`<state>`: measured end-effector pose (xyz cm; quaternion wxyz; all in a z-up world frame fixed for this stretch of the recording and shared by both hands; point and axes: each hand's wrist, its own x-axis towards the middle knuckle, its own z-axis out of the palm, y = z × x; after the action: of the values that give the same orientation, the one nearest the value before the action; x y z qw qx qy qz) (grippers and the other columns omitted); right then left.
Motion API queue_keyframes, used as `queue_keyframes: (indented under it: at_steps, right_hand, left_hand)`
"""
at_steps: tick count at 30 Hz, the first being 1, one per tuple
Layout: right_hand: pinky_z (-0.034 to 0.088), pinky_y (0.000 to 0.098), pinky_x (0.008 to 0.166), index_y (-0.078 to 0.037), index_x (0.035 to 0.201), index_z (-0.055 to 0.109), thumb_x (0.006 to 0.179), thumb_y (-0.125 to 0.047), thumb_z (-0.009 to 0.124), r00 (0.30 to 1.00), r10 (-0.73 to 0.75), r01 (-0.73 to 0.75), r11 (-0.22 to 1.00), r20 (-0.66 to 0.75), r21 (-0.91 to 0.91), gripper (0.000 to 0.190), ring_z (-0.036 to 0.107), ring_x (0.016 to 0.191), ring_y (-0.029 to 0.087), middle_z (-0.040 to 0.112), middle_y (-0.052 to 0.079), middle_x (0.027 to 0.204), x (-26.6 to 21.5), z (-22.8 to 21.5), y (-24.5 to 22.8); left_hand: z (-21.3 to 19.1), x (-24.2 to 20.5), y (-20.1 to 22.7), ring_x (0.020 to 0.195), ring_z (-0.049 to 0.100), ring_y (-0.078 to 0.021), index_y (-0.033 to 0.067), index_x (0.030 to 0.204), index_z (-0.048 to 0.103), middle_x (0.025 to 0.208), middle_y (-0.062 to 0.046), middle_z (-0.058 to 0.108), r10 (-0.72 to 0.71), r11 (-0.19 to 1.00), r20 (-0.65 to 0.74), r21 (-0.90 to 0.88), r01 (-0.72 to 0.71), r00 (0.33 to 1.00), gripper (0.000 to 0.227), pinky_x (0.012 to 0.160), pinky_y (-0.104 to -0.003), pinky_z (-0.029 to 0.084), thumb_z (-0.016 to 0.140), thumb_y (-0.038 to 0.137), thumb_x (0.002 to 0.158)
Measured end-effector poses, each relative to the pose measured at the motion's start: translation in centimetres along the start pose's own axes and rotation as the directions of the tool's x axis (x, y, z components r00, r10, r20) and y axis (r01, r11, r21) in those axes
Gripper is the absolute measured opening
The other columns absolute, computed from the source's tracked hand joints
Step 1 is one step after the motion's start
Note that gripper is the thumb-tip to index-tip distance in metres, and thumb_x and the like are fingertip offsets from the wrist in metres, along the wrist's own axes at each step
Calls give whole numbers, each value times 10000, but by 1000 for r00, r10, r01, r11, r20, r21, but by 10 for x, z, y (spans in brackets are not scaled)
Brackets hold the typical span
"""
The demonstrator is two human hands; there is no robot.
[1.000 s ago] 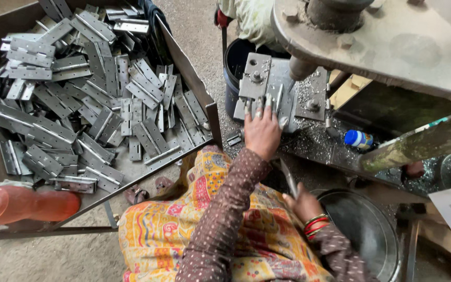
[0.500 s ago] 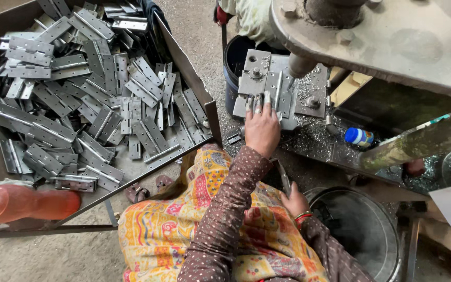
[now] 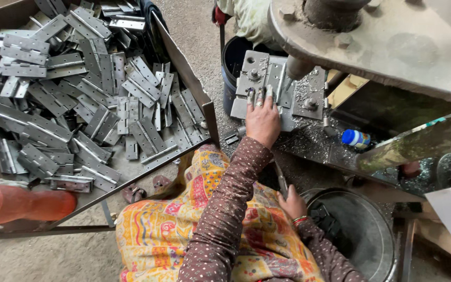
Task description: The person repeatedly picks metal hinge parts from a bin, places them into a jig on a punching machine, and operates the machine with a lever to process each piece. The processed parts are returned to the bin. The task is performed continuously throughout the clip.
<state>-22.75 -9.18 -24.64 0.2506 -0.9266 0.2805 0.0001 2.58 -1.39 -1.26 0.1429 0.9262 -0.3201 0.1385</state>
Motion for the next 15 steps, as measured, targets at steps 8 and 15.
queue_keyframes:
  at_steps: [8, 15]
  right_hand:
    - [568, 510, 698, -30, 1084, 552, 837, -568, 699, 976, 55, -52, 998, 209, -24, 610, 721, 797, 452, 710, 270, 817, 1, -102, -16]
    - [524, 565, 612, -53, 1153, 511, 888, -488, 653, 999, -30, 30, 999, -30, 10, 529, 681, 728, 480, 685, 267, 762, 2, -14, -2]
  left_hand:
    - [-18, 20, -10, 1316, 561, -321, 53, 1111, 718, 1450, -148, 555, 4, 999, 117, -45, 2, 993, 293, 1150, -600, 327, 498, 142, 938]
    - [-5, 39, -8, 1234, 590, -321, 29, 1161, 701, 1450, -172, 550, -20, 1000, 170, -20, 24, 985, 312, 1146, -586, 318, 480, 152, 978]
